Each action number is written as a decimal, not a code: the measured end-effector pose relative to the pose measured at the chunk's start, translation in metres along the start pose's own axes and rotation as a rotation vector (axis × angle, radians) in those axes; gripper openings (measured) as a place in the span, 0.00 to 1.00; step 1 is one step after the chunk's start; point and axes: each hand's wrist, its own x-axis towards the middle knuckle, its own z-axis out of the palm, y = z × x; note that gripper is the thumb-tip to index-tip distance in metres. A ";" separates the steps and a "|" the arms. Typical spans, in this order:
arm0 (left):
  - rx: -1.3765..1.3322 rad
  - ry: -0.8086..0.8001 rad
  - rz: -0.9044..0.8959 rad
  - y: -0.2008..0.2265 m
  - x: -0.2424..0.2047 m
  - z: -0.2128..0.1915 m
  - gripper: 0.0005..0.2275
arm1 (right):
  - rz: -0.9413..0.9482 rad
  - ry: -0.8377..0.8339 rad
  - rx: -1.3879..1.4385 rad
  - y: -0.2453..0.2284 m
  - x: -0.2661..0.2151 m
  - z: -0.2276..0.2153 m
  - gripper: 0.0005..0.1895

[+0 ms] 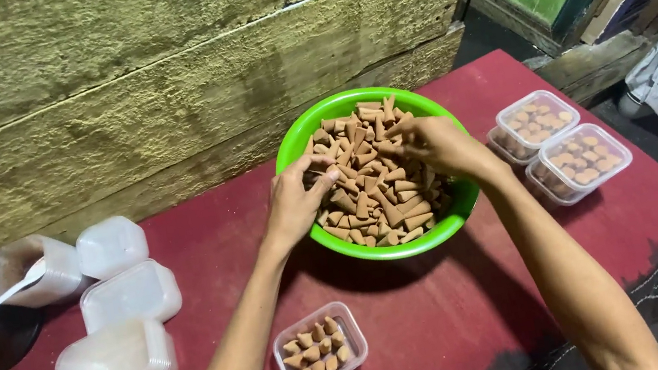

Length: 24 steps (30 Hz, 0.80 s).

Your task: The person sorts through a bowl of cone-shaped objects and places them into a plastic container by hand.

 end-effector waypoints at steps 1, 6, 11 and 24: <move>-0.001 -0.001 -0.004 0.000 -0.001 0.001 0.10 | 0.002 -0.004 0.001 0.001 -0.004 -0.006 0.20; 0.035 0.010 0.001 0.004 -0.005 0.004 0.09 | 0.081 0.048 0.135 -0.024 -0.016 -0.021 0.15; 0.052 0.044 -0.084 0.011 -0.005 0.016 0.08 | -0.015 0.166 0.222 -0.008 0.003 -0.003 0.18; 0.262 0.086 -0.107 0.029 -0.018 0.016 0.08 | 0.042 -0.068 -0.309 0.008 0.031 0.028 0.17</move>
